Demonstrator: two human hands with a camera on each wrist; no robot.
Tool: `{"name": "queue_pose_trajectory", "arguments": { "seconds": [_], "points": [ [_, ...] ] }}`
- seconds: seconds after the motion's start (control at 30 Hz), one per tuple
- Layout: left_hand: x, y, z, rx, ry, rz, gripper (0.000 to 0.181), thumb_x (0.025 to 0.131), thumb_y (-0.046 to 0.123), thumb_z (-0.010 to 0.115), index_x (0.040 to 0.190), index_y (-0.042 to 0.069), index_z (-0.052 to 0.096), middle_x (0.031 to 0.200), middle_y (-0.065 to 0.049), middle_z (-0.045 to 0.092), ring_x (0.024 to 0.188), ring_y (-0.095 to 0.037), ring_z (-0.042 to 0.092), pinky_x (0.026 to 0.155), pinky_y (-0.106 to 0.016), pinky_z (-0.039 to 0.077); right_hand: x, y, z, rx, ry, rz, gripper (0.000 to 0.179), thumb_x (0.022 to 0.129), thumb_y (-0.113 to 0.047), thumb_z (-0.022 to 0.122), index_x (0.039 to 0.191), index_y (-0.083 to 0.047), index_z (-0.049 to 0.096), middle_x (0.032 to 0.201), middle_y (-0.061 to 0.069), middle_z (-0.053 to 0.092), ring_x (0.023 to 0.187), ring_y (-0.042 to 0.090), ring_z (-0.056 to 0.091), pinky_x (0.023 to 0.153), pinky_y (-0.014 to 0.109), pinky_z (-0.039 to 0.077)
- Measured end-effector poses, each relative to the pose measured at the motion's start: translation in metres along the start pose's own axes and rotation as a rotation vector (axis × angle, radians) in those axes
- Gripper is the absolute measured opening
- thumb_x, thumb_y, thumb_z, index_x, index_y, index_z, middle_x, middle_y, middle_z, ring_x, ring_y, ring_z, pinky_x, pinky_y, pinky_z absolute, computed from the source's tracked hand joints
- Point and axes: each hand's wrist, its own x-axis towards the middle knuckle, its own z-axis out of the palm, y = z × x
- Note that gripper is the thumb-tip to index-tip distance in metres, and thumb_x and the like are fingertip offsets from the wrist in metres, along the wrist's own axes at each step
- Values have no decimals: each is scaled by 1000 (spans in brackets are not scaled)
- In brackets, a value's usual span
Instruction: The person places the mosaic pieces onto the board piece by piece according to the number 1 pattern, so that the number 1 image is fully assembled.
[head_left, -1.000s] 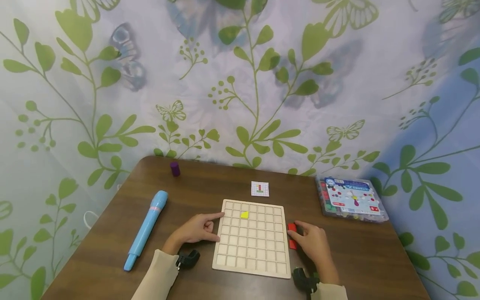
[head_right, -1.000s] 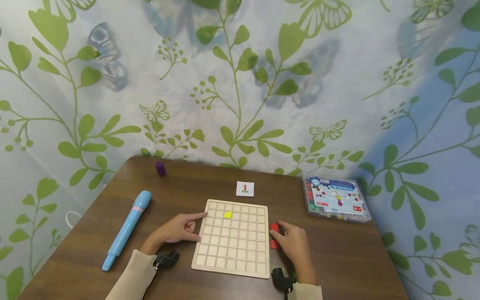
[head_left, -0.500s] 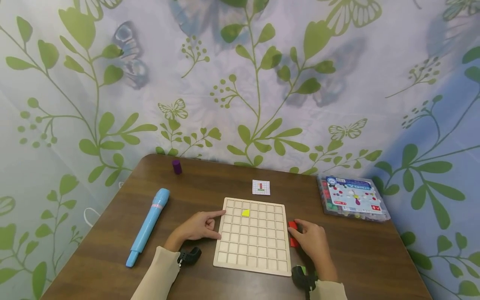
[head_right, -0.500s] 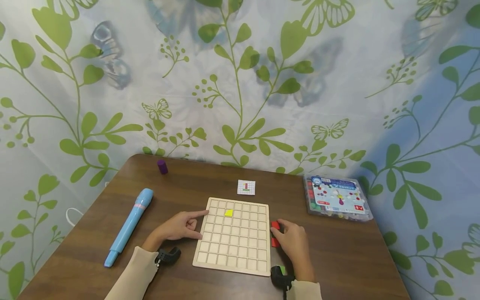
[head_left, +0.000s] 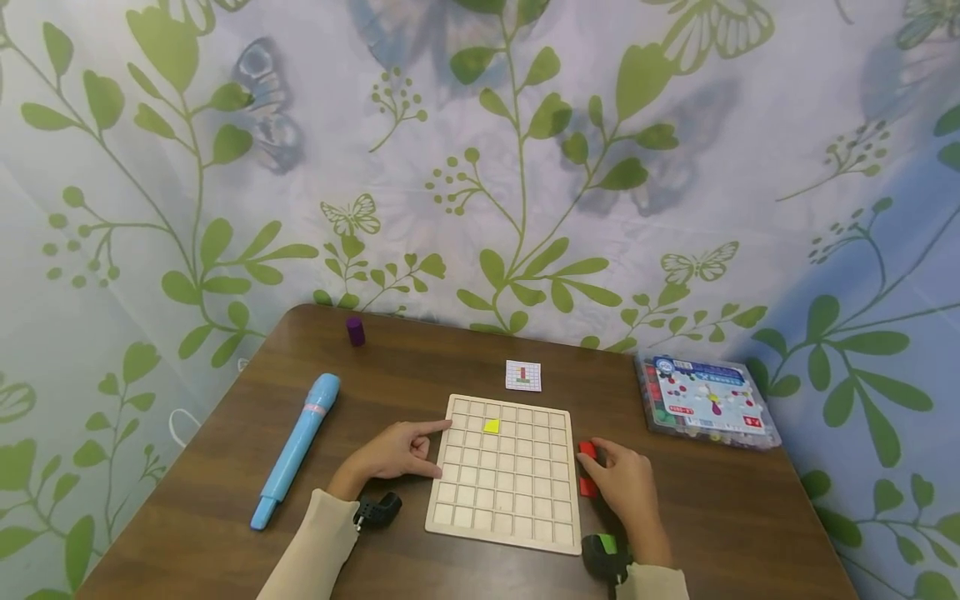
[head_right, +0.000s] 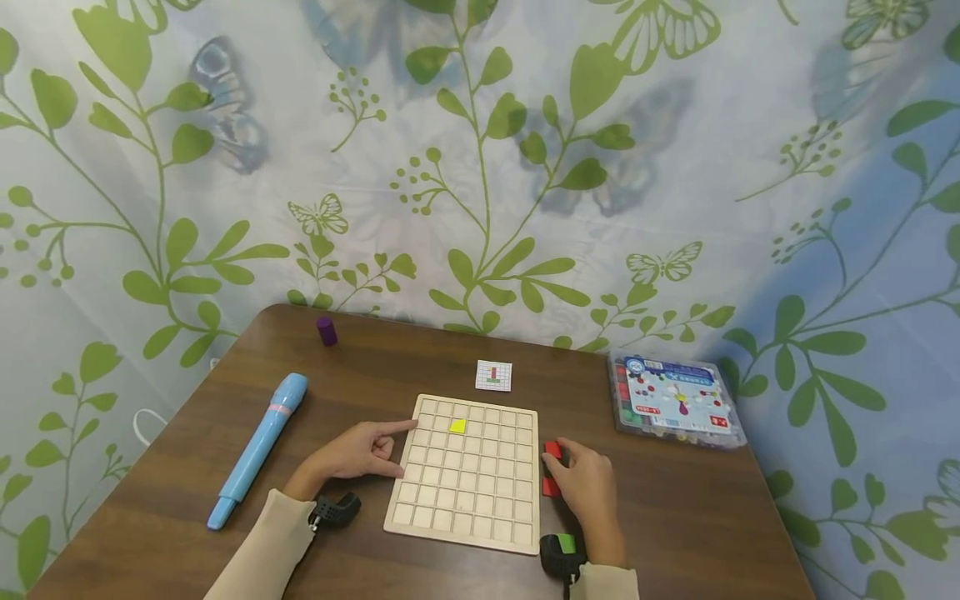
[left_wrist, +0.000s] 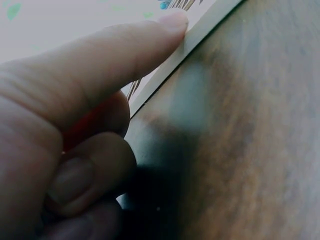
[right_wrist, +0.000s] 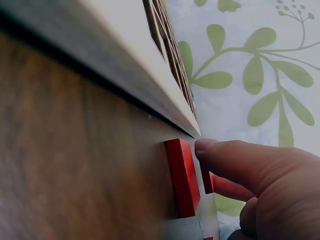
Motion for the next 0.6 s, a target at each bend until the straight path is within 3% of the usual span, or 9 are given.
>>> {"name": "queue_pose_trajectory", "arguments": {
  "seconds": [0.2, 0.6],
  "points": [
    [0, 2, 0, 6, 8, -1, 83, 85, 28, 85, 157, 17, 44, 62, 9, 40, 56, -5, 35, 60, -22, 39, 0, -1, -2, 26, -8, 36, 52, 90, -37, 79, 129, -4, 71, 57, 1, 39, 53, 17, 36, 48, 31, 29],
    [1, 4, 0, -5, 3, -28, 83, 85, 29, 86, 156, 18, 44, 63, 9, 40, 56, -6, 35, 58, -23, 36, -1, -9, -6, 104, 38, 31, 48, 90, -38, 80, 127, -8, 72, 55, 0, 39, 50, 16, 34, 46, 31, 29]
  ]
}}
